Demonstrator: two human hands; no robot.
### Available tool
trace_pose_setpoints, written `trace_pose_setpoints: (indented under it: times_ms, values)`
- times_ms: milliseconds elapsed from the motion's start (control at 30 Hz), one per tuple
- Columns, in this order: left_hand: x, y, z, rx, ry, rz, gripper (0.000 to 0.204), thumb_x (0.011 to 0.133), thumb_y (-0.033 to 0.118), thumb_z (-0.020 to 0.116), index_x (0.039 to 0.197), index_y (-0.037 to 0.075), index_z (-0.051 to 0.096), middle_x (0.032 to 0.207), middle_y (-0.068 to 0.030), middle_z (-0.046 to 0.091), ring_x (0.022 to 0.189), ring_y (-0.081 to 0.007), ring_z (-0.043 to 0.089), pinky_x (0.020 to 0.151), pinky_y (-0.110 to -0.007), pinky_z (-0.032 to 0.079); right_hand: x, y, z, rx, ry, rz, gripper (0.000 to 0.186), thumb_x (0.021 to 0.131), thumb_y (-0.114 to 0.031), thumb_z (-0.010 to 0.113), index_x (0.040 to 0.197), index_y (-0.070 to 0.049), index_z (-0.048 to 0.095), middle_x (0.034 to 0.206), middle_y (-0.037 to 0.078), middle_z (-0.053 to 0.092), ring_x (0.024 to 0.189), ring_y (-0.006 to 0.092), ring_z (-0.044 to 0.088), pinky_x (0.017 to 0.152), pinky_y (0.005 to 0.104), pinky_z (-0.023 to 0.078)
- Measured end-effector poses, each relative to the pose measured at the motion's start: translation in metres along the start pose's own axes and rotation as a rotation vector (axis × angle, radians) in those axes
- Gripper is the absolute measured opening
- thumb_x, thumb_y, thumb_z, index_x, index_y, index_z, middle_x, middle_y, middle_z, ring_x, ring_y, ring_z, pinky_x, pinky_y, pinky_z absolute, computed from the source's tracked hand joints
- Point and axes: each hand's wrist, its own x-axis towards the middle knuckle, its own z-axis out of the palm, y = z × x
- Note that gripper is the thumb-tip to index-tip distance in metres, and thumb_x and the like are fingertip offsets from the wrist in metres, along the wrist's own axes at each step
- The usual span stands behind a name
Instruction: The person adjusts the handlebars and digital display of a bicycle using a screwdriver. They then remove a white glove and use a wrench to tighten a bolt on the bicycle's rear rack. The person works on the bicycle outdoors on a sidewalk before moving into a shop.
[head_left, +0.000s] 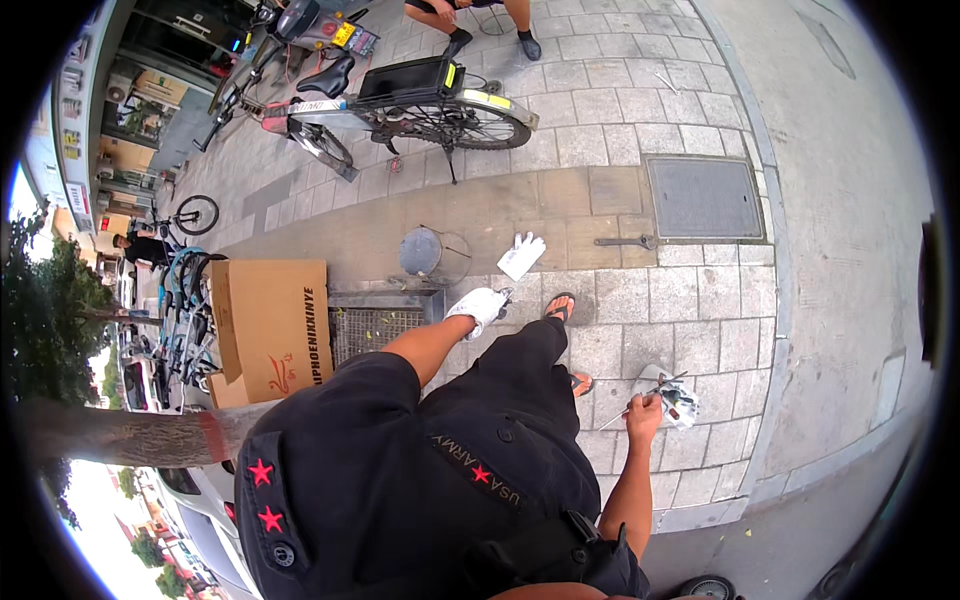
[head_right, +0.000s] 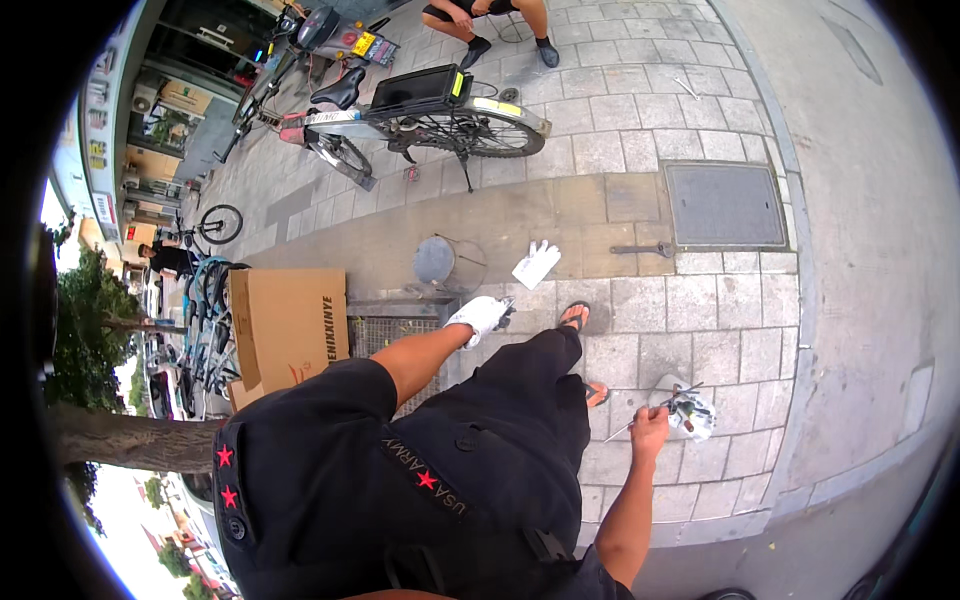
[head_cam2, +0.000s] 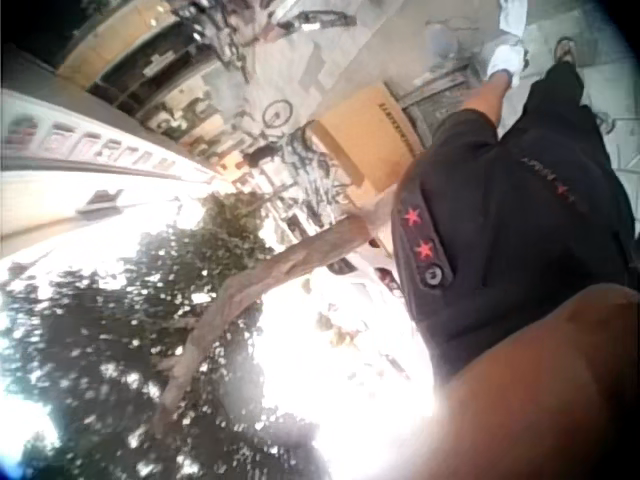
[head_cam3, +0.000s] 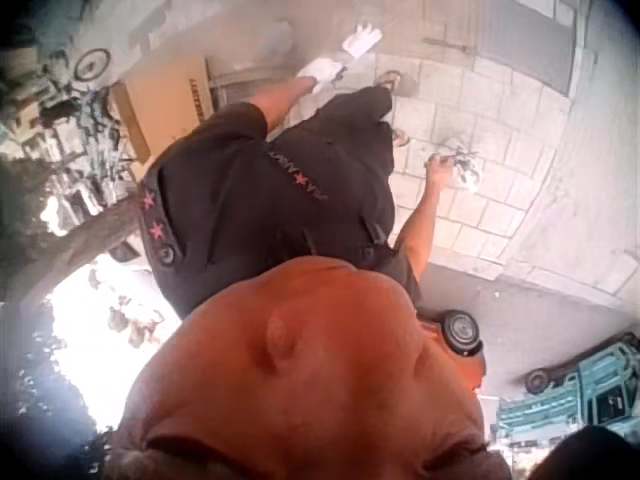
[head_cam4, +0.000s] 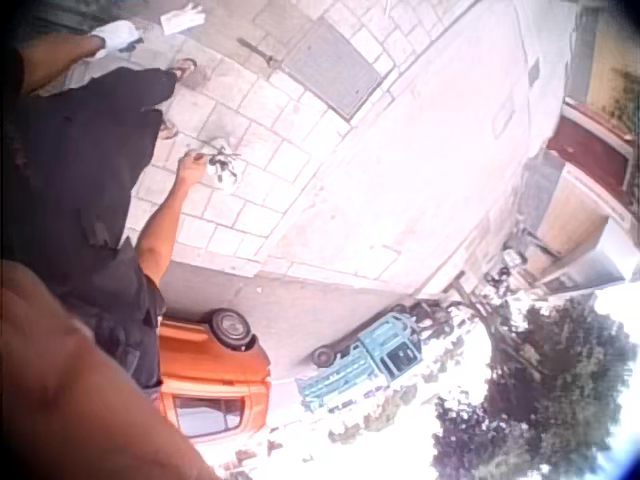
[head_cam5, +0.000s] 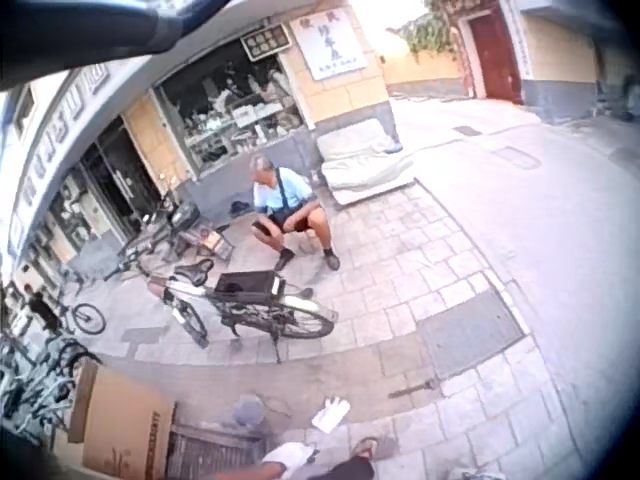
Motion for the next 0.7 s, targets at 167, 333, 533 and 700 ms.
trace_pose_setpoints:
  times_ms: [167,333,533,700]
  values:
    - [-0.006,-0.08,0.001,-0.178,0.152,-0.088,0.067,0.103,0.063,0.048,0.096,0.004,0.078,0.085,-0.0176,0.075,0.079,-0.0327,0.07,0.072,-0.046,0.049,0.041,-0.006,0.007,-0.16,-0.06,-0.135,0.021,0.091,-0.014,0.067,0.086,-0.001,0.051,0.067,0.01,0.06,0.054,0.0161,0.06,0.048,0.0356,0.05]
    - [-0.004,-0.175,0.01,-0.268,0.292,-0.176,0.069,0.103,0.062,0.044,0.101,0.001,0.077,0.098,-0.027,0.073,0.098,-0.0475,0.069,0.083,-0.053,0.05,0.055,-0.056,0.048,-0.423,-0.229,-0.135,0.013,0.089,-0.01,0.064,0.086,0.002,0.06,0.068,0.012,0.066,0.046,0.0157,0.056,0.042,0.0328,0.046]
    - [-0.02,-0.232,-0.077,-0.521,0.216,-0.357,0.07,0.104,0.063,0.041,0.105,0.002,0.076,0.106,-0.0274,0.072,0.105,-0.0473,0.067,0.086,-0.052,0.05,0.089,-0.09,0.127,-0.871,-0.563,-0.647,0.02,0.087,-0.015,0.065,0.08,0.001,0.075,0.067,0.01,0.069,0.057,0.0203,0.064,0.056,0.0375,0.052]
    - [-0.015,-0.326,-0.117,-0.644,0.257,-0.398,0.075,0.106,0.062,0.038,0.114,-0.004,0.073,0.112,-0.028,0.073,0.109,-0.0468,0.068,0.09,-0.052,0.052,0.079,-0.193,0.28,-0.687,-0.485,-0.316,0.028,0.092,-0.021,0.067,0.09,0.006,0.076,0.067,0.009,0.07,0.06,0.017,0.064,0.057,0.0331,0.05]
